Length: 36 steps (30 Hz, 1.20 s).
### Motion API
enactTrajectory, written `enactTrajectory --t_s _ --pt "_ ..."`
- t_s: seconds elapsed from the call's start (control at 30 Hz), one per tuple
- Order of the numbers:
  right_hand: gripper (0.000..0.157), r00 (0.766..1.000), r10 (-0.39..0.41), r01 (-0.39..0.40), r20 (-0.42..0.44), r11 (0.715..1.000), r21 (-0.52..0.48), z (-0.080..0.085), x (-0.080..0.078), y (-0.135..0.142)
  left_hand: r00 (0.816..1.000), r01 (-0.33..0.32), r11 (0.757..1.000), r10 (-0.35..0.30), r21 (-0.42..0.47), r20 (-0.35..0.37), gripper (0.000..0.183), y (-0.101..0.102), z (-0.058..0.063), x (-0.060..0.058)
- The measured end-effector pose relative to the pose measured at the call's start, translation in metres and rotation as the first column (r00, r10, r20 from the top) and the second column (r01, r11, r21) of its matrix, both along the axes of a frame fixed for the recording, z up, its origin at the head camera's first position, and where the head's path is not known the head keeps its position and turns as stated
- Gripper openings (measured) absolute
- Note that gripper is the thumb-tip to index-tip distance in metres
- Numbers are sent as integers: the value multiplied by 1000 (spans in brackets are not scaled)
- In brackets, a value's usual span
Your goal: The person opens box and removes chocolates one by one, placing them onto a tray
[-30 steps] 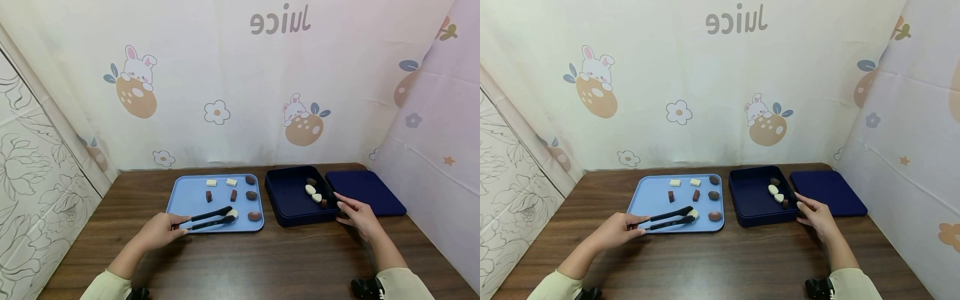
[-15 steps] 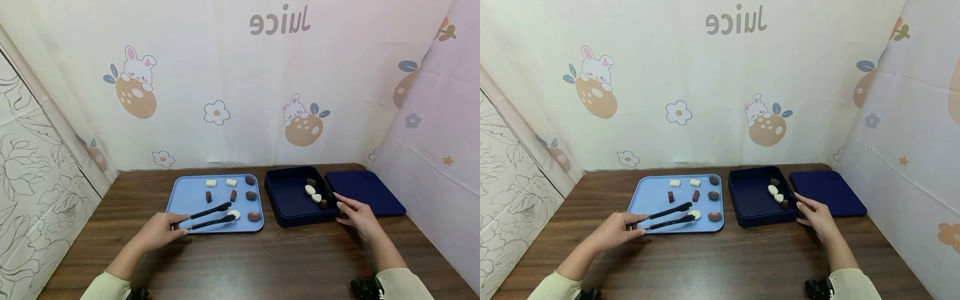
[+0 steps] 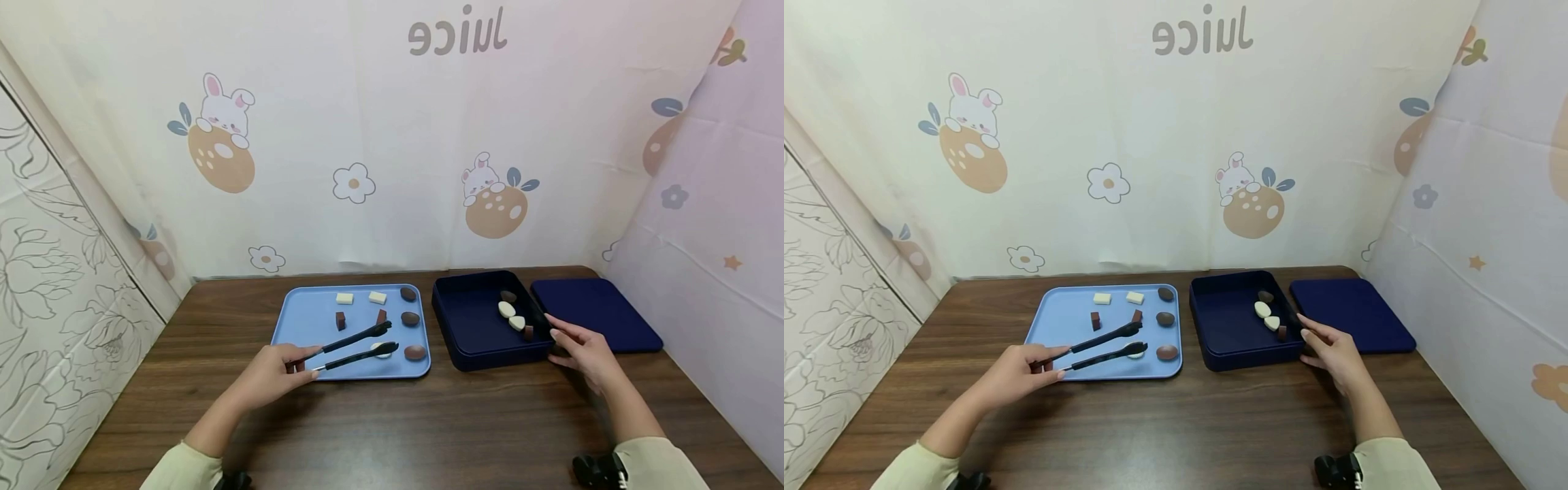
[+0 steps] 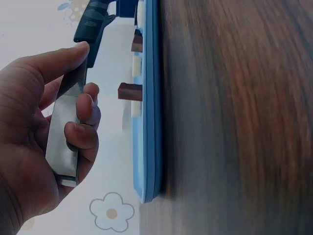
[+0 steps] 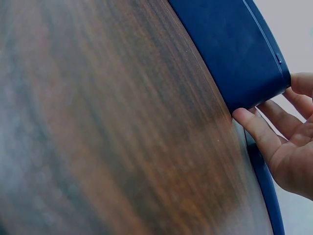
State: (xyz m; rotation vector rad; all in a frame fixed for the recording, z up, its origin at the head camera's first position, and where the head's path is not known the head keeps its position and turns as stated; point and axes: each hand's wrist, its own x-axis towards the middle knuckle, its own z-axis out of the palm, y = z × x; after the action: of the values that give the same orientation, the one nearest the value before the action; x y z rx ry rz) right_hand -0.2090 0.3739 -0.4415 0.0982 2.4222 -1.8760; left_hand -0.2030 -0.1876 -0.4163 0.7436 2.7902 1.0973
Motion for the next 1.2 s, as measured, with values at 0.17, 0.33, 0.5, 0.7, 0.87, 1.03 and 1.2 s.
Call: enactTrajectory --t_s 0.17,0.33,0.5,0.7,0.87,1.03,1.2 --pt "62 1000 5 -5 1 1000 -13 1 1 0 1000 7 1000 -7 25 -13 42 9 0 0" --pt "63 1000 8 -8 -1 1000 -10 2 1 0 999 14 999 -13 32 -30 41 18 1 1" --pt "63 1000 10 -10 0 1000 -11 4 1 -1 999 6 1000 -5 29 -48 39 29 4 -1" --pt "63 1000 7 -7 0 1000 -18 5 2 -1 995 34 999 -31 31 -94 41 46 8 -2" --pt "62 1000 6 -6 3 1000 -17 5 2 -2 994 52 998 -49 27 -102 42 62 12 -3" --pt "62 1000 3 -3 4 1000 -5 4 2 -2 991 53 999 -54 -8 -119 41 79 17 -3" --pt "63 1000 6 -6 2 1000 0 4 2 -1 981 63 997 -70 -43 -181 43 92 19 -6"
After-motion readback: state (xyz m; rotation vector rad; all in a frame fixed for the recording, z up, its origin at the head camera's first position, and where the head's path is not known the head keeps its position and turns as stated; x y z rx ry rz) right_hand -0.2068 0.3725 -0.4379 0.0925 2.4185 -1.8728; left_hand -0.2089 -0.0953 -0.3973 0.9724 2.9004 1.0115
